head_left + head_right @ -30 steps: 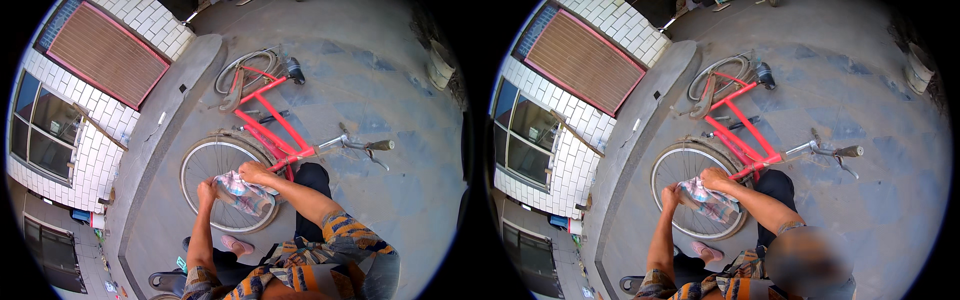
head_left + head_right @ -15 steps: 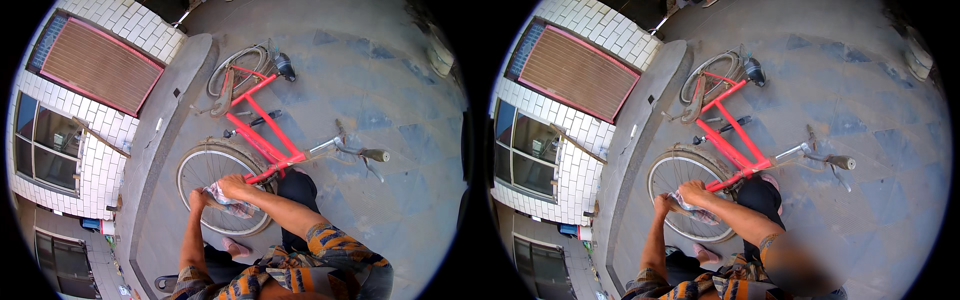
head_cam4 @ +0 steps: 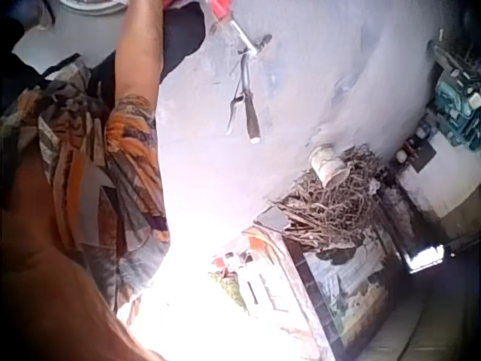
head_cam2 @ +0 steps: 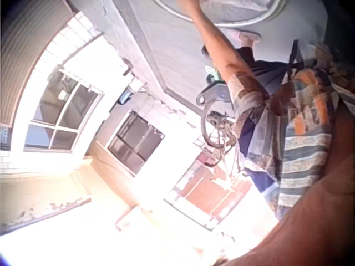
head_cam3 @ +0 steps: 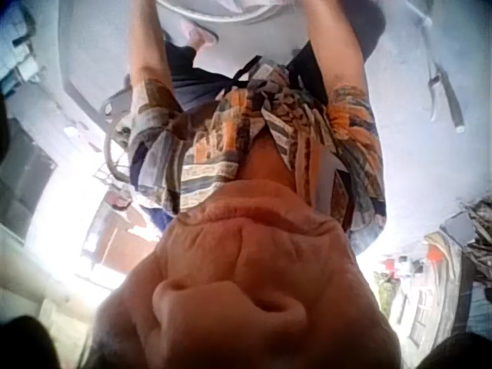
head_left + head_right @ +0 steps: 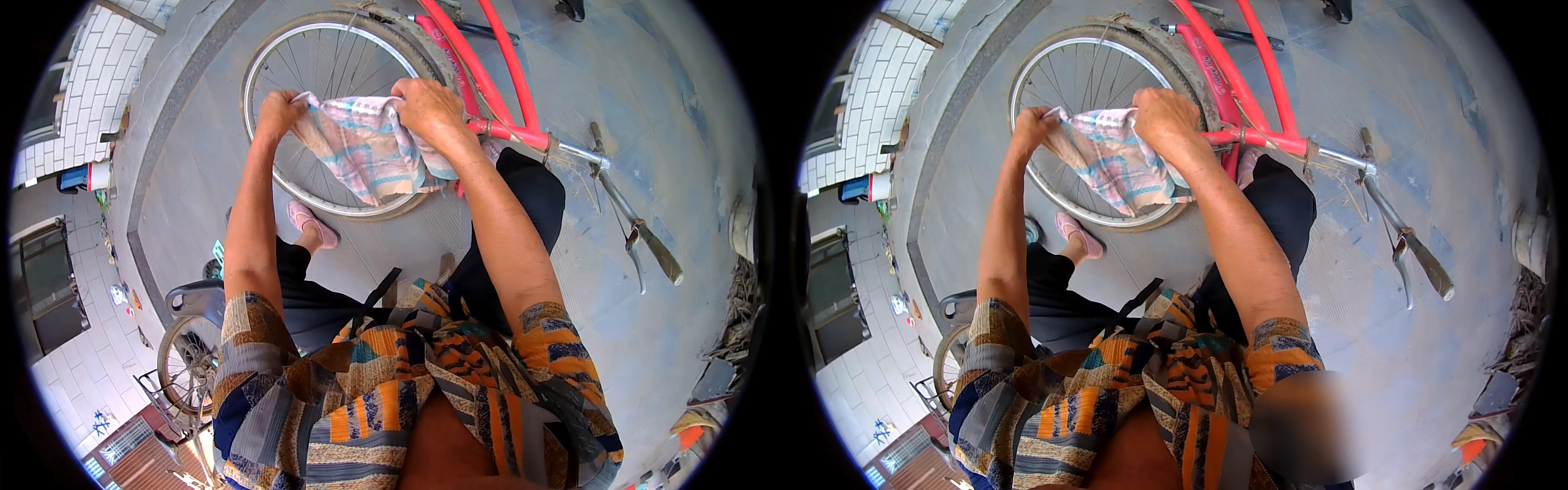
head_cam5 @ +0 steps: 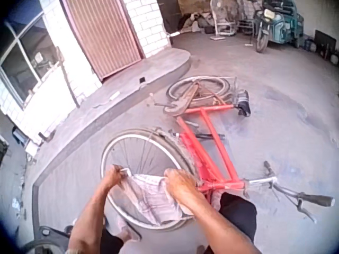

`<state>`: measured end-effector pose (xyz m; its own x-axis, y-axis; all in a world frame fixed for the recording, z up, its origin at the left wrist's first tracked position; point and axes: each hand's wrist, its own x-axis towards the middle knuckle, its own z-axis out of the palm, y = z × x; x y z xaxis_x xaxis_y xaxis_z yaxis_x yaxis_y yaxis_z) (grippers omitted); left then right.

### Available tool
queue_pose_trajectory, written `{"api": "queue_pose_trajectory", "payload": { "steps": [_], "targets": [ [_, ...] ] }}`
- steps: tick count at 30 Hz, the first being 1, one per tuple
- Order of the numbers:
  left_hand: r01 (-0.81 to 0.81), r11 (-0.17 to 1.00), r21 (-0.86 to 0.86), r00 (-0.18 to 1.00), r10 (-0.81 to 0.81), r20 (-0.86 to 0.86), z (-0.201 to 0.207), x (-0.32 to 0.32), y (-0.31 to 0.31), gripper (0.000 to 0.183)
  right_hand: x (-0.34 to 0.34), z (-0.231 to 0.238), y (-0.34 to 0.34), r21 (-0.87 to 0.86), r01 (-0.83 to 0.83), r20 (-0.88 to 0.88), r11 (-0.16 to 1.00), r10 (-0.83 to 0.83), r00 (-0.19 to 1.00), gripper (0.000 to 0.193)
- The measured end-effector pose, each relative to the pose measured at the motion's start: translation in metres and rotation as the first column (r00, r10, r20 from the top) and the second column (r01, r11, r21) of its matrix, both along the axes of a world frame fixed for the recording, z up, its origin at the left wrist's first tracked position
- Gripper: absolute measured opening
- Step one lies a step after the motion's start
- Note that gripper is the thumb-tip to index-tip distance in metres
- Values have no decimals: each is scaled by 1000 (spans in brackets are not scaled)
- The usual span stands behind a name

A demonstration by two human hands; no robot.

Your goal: The person wipes the wheels and frame of a red bicycle using a cloth while sitting on a stool.

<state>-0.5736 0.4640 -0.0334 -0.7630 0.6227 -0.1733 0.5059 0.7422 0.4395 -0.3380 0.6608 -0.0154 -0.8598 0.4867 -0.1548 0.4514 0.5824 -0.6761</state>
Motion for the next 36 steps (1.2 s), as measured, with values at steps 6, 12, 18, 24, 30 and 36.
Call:
{"api": "queue_pose_trajectory", "payload": {
  "steps": [6, 12, 18, 24, 30, 36],
  "targets": [
    [6, 963, 268, 885, 119, -450, -82, 29, 42, 48, 3, -11, 4, 206, 65, -112, 976, -43, 993, 37],
    [217, 946, 240, 857, -67, -511, -130, 115, 25, 61, 4, -5, 12, 133, -28, -83, 991, 39, 996, 31],
    [197, 980, -19, 892, -187, -412, -154, 96, 27, 46, 11, 2, 16, 135, -62, -135, 989, 81, 988, 28],
    [270, 957, 109, 866, -192, -461, -154, 119, 53, 38, 12, 13, 27, 117, -48, -202, 992, 71, 977, 26],
    [324, 885, 335, 946, -300, -120, -134, 205, 116, 56, 11, 24, 29, 82, -123, -205, 989, 137, 969, 30],
    [476, 825, 304, 873, -401, -278, -135, 204, 120, 45, 9, 17, 32, 40, -130, -278, 991, 136, 951, 29]
  ]
}}
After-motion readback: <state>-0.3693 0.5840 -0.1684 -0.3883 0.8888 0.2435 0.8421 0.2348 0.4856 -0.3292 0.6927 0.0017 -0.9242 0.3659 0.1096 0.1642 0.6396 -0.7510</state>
